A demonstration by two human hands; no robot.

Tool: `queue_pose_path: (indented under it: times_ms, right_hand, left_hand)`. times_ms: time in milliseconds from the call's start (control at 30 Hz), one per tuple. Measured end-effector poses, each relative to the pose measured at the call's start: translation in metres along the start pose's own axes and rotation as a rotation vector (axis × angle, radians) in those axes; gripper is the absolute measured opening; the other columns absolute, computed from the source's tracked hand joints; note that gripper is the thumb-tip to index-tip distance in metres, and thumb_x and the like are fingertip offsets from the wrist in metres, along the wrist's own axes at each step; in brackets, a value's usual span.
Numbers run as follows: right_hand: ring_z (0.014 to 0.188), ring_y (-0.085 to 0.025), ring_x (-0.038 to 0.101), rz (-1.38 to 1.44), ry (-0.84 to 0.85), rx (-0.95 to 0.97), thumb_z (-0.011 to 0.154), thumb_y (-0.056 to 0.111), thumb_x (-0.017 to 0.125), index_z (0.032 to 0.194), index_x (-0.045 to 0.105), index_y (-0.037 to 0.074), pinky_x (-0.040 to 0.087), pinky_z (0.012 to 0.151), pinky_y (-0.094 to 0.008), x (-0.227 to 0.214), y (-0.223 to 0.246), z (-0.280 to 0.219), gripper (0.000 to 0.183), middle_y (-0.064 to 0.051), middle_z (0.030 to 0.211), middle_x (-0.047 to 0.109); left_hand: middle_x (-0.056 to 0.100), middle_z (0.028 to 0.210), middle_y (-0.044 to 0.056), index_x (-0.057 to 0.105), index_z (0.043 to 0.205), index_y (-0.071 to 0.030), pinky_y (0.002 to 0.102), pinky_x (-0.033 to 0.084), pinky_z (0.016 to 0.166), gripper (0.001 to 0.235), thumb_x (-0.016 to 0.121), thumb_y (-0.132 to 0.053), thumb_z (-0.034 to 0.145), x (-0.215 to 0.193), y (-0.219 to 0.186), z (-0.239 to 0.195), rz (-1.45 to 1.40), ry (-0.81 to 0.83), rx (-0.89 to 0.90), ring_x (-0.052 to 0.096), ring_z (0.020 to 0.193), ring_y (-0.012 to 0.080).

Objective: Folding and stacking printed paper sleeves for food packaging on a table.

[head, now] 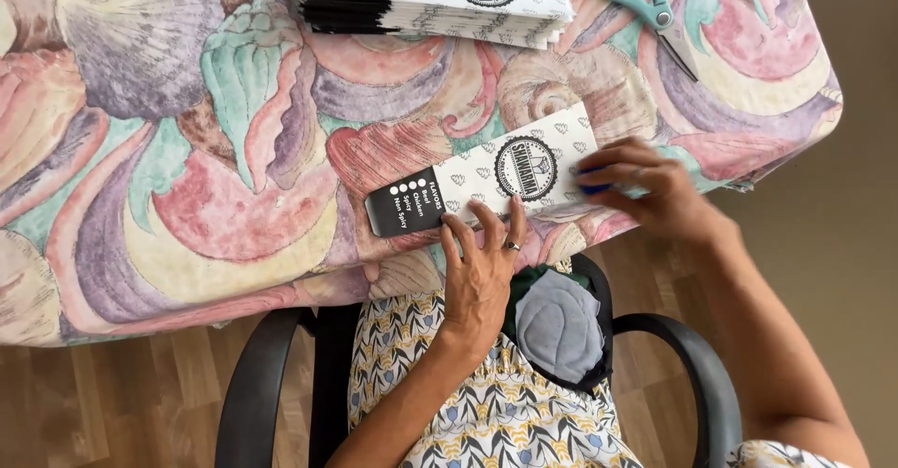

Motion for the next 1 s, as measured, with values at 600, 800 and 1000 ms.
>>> queue_pose_path:
  times_ms: [600,800,1000]
  right_hand:
    - [0.125,-0.055,0.059,-0.541,-0.070,-0.067,0.095,-0.009,0.066,0.099,0.067,-0.007,0.046,0.110,-0.059,0.002,-0.019,0.022,0.004,-0.032,0.122,0.067]
    - [0.098,-0.042,0.072,-0.385,-0.069,-0.158,0.090,-0.002,0.075,0.097,0.076,-0.003,0.058,0.084,-0.049,0.021,0.029,-0.005,0.007,-0.020,0.100,0.073]
    - [0.091,-0.045,0.073,-0.434,-0.114,-0.272,0.091,-0.010,0.069,0.093,0.074,-0.009,0.060,0.079,-0.050,0.018,0.022,-0.013,0.006,-0.026,0.096,0.073]
  left_hand:
    - [0.057,0.118,0.022,0.043,0.150,-0.016,0.053,0.048,0.093,0.071,0.071,-0.041,0.089,0.024,0.004,0.003,-0.152,-0.068,0.030,0.064,0.105,0.0456]
    - [0.060,0.107,0.014,0.061,0.139,-0.019,0.050,0.044,0.085,0.053,0.072,-0.029,0.087,0.015,0.022,0.018,-0.400,-0.050,0.025,0.064,0.093,0.0359]
    - [0.066,0.097,0.008,0.072,0.122,-0.017,0.056,0.040,0.096,0.040,0.078,-0.016,0.083,0.004,0.036,0.026,-0.465,-0.076,0.019,0.062,0.089,0.0257]
Point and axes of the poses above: each hand's wrist, its own z-axis towards the middle knuckle, its own x-axis out of the palm, y = z × x, the point moved 4 cm from there along z, towards the middle knuckle
